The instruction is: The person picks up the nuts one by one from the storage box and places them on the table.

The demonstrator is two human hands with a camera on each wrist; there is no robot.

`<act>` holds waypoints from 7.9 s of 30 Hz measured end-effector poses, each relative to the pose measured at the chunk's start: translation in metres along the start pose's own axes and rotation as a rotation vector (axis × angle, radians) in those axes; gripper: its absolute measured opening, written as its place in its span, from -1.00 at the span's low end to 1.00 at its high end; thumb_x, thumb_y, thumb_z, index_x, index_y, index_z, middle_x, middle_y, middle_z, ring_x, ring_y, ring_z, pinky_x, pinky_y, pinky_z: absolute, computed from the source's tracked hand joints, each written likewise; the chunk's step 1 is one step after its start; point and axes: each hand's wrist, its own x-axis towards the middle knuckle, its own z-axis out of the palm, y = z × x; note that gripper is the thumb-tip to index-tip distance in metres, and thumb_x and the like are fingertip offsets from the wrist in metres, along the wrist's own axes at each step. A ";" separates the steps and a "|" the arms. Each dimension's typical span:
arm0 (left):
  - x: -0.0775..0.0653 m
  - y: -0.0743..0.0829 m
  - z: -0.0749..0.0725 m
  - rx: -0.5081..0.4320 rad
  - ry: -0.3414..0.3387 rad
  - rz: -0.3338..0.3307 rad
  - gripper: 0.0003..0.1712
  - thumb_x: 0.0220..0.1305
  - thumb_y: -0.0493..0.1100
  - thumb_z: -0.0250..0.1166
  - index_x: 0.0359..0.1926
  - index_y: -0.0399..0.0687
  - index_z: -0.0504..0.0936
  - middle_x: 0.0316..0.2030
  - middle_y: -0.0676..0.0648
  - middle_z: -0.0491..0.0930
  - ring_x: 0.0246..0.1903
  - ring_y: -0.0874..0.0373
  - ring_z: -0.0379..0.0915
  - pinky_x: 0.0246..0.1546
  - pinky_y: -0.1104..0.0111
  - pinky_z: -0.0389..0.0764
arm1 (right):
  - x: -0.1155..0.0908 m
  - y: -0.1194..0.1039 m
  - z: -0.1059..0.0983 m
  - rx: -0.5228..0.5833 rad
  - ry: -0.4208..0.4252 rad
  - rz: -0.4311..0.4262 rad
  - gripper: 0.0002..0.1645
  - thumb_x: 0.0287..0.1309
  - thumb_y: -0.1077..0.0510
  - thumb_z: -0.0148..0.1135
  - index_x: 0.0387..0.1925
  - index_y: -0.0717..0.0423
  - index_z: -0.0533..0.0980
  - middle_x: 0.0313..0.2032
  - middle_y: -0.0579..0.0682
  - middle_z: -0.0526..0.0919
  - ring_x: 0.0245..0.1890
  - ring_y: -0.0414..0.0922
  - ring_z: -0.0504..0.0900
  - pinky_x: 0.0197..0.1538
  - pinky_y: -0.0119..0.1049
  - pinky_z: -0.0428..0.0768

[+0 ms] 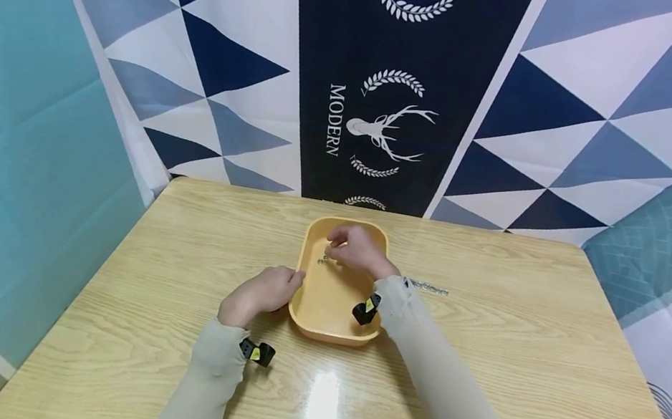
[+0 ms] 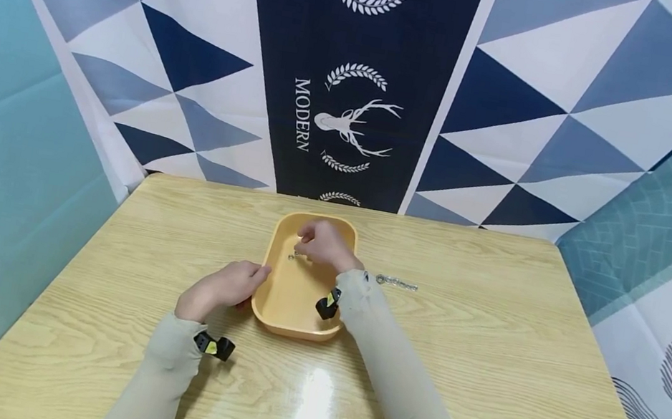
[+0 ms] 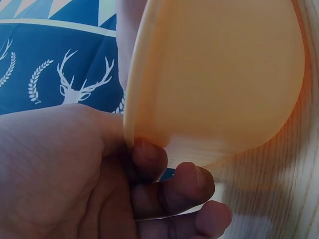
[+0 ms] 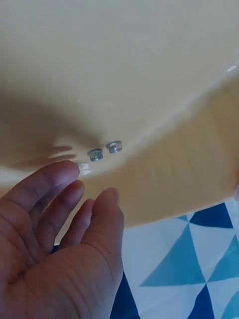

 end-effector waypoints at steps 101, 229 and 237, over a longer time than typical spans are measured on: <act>0.000 0.003 0.002 -0.006 0.006 0.002 -0.40 0.67 0.03 -0.23 -0.42 -0.14 0.56 -0.55 -0.07 0.43 -0.58 0.11 0.35 -0.41 0.31 0.43 | -0.042 -0.020 -0.065 -0.134 0.058 -0.050 -0.89 0.21 0.27 0.33 -0.27 0.23 0.71 -0.41 0.02 0.73 -0.47 -0.19 0.56 -0.37 -0.37 0.53; -0.002 0.002 0.002 -0.043 0.010 0.001 -0.40 0.67 0.05 -0.22 -0.36 -0.14 0.60 -0.54 -0.06 0.43 -0.58 0.12 0.32 -0.41 0.30 0.39 | -0.157 0.125 -0.114 -0.239 0.153 0.264 -0.82 0.30 0.17 0.32 -0.20 0.22 0.70 -0.33 0.05 0.74 -0.37 -0.17 0.58 -0.23 -0.25 0.54; -0.002 0.002 0.003 -0.034 0.012 -0.001 -0.42 0.66 0.05 -0.22 -0.35 -0.13 0.59 -0.52 -0.08 0.44 -0.55 0.10 0.34 -0.37 0.29 0.39 | -0.156 0.127 -0.115 -0.233 0.148 0.270 -0.82 0.30 0.17 0.32 -0.19 0.21 0.71 -0.34 0.03 0.74 -0.39 -0.17 0.58 -0.24 -0.28 0.53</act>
